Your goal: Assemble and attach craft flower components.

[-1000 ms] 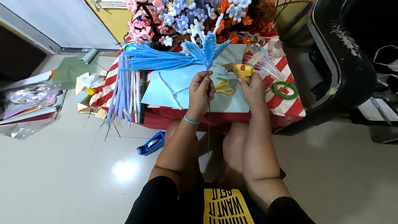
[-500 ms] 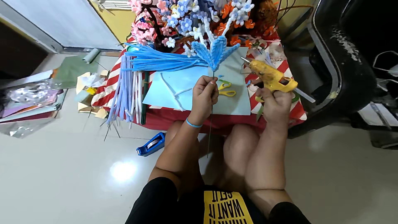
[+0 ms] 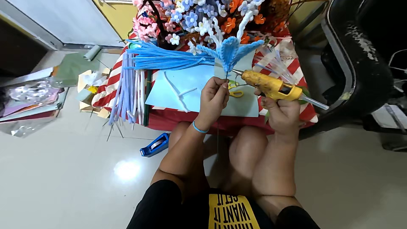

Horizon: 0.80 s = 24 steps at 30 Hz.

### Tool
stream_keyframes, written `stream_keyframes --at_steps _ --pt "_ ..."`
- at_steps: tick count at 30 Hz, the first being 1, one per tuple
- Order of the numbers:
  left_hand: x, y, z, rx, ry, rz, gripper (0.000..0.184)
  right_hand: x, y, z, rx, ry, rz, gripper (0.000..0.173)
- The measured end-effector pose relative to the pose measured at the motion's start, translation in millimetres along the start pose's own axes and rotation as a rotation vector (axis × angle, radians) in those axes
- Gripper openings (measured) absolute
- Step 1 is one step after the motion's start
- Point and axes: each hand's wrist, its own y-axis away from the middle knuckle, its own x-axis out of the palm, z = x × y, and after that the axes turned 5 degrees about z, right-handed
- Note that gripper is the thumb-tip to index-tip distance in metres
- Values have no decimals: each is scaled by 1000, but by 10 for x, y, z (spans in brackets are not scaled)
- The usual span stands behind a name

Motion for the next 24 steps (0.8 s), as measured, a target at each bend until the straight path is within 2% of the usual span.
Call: stream_keyframes --at_steps 12,24 --pt "21 7 -6 5 -16 0 10 15 -3 -6 4 57 -10 16" --pt "18 14 -23 -2 -2 -5 11 28 21 27 -1 83 3 20"
